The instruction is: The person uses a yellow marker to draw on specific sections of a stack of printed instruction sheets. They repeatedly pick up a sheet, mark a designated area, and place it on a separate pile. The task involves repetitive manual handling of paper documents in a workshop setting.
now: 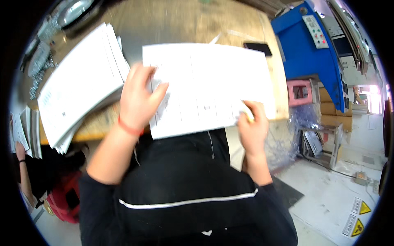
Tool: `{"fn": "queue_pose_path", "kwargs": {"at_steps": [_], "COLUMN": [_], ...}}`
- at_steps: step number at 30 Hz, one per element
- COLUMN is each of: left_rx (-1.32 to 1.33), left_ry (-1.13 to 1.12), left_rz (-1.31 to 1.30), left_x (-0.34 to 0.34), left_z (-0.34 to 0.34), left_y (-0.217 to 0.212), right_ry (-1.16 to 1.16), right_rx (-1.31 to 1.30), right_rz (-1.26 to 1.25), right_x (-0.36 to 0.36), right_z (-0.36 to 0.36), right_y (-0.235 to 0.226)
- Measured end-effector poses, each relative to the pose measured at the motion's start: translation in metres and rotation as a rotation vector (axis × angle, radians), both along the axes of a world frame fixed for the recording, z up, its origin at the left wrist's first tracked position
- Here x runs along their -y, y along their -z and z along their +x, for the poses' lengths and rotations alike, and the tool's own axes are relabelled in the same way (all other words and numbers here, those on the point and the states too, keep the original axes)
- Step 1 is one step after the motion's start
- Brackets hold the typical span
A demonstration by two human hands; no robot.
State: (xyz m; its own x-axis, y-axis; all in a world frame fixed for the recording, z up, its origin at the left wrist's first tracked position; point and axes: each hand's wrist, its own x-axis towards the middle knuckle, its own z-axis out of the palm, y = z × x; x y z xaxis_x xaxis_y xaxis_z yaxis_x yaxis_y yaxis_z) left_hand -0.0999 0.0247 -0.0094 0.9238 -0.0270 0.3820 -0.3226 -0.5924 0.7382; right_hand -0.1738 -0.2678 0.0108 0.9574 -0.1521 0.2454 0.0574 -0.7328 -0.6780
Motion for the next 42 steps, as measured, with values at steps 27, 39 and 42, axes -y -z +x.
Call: {"fn": "queue_pose_path", "kwargs": {"at_steps": [27,39,42], "left_rx": [-0.518,-0.483,0.000], "left_ry": [-0.275,-1.234,-1.249], "left_rz": [-0.589,0.372,0.981], "left_x": [-0.134,-0.363,-0.306], "left_z": [-0.037,-0.070,-0.044], "left_y": [0.009,0.025,0.029], "right_ry": [0.214,0.214,0.188], "right_rx": [0.036,0.101,0.122], "right_rz": [0.102,-0.174,-0.249], "right_x": [0.075,0.067,0.077], "right_z": [0.016,0.018,0.017], "right_y": [0.047,0.044,0.046]}}
